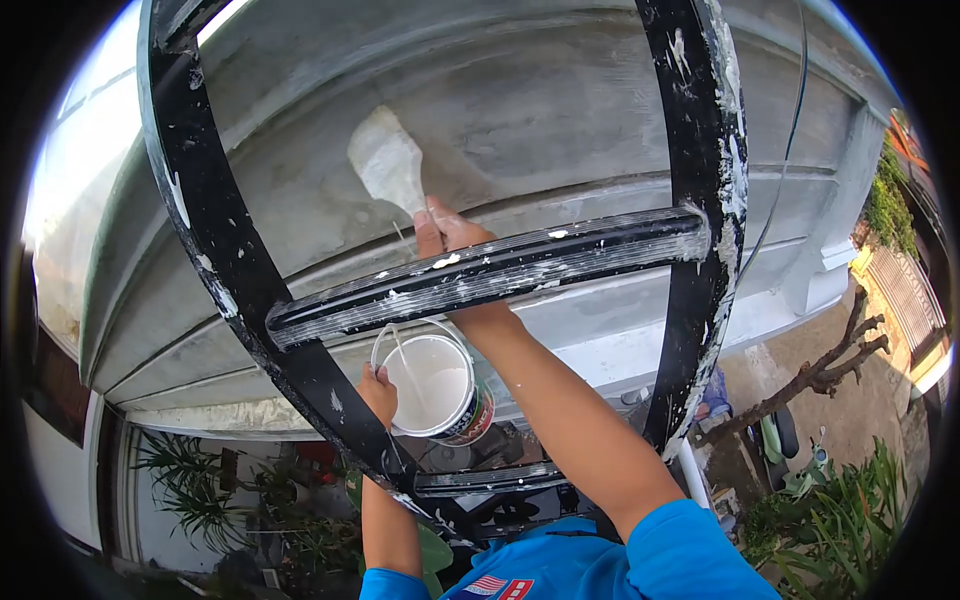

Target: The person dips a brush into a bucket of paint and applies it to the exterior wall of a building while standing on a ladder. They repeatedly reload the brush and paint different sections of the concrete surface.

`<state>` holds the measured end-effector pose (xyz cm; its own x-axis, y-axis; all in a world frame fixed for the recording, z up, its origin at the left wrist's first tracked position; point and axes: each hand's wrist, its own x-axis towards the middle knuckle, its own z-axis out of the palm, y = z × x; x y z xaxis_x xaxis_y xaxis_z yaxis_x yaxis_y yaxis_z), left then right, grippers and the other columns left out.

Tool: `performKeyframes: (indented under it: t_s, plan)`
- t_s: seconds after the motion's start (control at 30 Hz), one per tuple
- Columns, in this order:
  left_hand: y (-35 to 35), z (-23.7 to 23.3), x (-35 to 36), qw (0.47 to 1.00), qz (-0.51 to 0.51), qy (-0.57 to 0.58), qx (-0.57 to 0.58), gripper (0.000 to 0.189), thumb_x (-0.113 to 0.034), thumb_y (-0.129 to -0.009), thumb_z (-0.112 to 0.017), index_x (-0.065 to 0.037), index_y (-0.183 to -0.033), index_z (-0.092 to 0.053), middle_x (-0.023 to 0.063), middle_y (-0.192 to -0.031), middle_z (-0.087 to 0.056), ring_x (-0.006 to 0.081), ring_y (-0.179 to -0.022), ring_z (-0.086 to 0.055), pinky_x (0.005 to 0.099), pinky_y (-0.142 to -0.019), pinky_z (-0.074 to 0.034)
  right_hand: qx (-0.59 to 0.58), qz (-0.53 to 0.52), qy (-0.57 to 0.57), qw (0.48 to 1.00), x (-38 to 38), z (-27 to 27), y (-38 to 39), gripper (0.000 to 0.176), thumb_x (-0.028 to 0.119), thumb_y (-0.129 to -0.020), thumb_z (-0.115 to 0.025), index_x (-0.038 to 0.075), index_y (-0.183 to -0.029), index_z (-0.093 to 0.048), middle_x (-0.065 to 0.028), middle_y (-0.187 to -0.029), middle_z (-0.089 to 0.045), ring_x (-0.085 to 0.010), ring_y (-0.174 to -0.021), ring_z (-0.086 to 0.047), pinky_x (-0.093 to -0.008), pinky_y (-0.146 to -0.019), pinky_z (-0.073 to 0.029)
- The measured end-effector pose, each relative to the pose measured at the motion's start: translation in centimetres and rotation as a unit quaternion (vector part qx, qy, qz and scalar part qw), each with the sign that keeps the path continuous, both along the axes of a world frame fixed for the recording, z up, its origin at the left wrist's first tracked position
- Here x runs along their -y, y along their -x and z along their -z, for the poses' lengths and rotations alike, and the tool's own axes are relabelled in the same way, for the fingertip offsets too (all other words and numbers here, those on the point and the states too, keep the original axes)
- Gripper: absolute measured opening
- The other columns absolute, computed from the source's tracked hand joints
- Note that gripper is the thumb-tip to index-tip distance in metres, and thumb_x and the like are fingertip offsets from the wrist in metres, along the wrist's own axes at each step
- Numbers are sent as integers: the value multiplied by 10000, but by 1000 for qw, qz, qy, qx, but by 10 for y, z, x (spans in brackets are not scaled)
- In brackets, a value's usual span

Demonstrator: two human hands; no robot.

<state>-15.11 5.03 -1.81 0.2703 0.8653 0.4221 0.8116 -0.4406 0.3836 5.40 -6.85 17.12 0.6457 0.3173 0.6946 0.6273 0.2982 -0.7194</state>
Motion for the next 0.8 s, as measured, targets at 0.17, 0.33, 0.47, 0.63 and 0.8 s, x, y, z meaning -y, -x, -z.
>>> performKeyframes:
  t_s: [0.17,0.33,0.47,0.63,0.8]
  plan:
    - [5,11,-6,999,6,-46,-18,267,-214,-890,-485,-9,-1046,-557,244,-753,-634,423,-698,-620,487,-606,-480,6,-121,12,993,-8,-25,-4,390,274,-894,-535,-91,-993,-633,-269,-888,-642,-320,-774,-657,-324,-732,-501]
    - [1,10,-2,999,19,-48,20,211,-197,-894,-477,-14,-975,-547,243,-704,-617,417,-659,-614,484,-552,-466,-229,-28,-118,966,48,-18,-62,370,265,-956,-487,-55,-1095,-609,-6,-668,-536,-54,-555,-437,-221,-509,-370]
    - [-3,-1,7,999,20,-29,39,192,-193,-895,-474,-18,-940,-539,237,-684,-611,420,-635,-607,484,-534,-461,-181,77,-174,965,45,-10,-58,395,271,-977,-456,-27,-1230,-510,16,-735,-520,-5,-575,-415,-169,-476,-334]
    - [-2,0,6,999,14,-38,12,196,-202,-896,-474,-18,-928,-535,234,-686,-612,422,-635,-605,486,-544,-462,194,64,-112,972,21,-44,-5,290,169,-901,-566,47,-1163,-590,-105,-707,-615,-228,-565,-592,-310,-546,-462]
    - [1,14,-5,994,12,-107,4,189,-197,-895,-477,-16,-910,-530,232,-684,-610,424,-633,-602,490,-539,-453,101,96,-134,981,34,-69,-30,261,165,-889,-586,4,-1091,-627,-145,-681,-633,-213,-546,-600,-303,-522,-456]
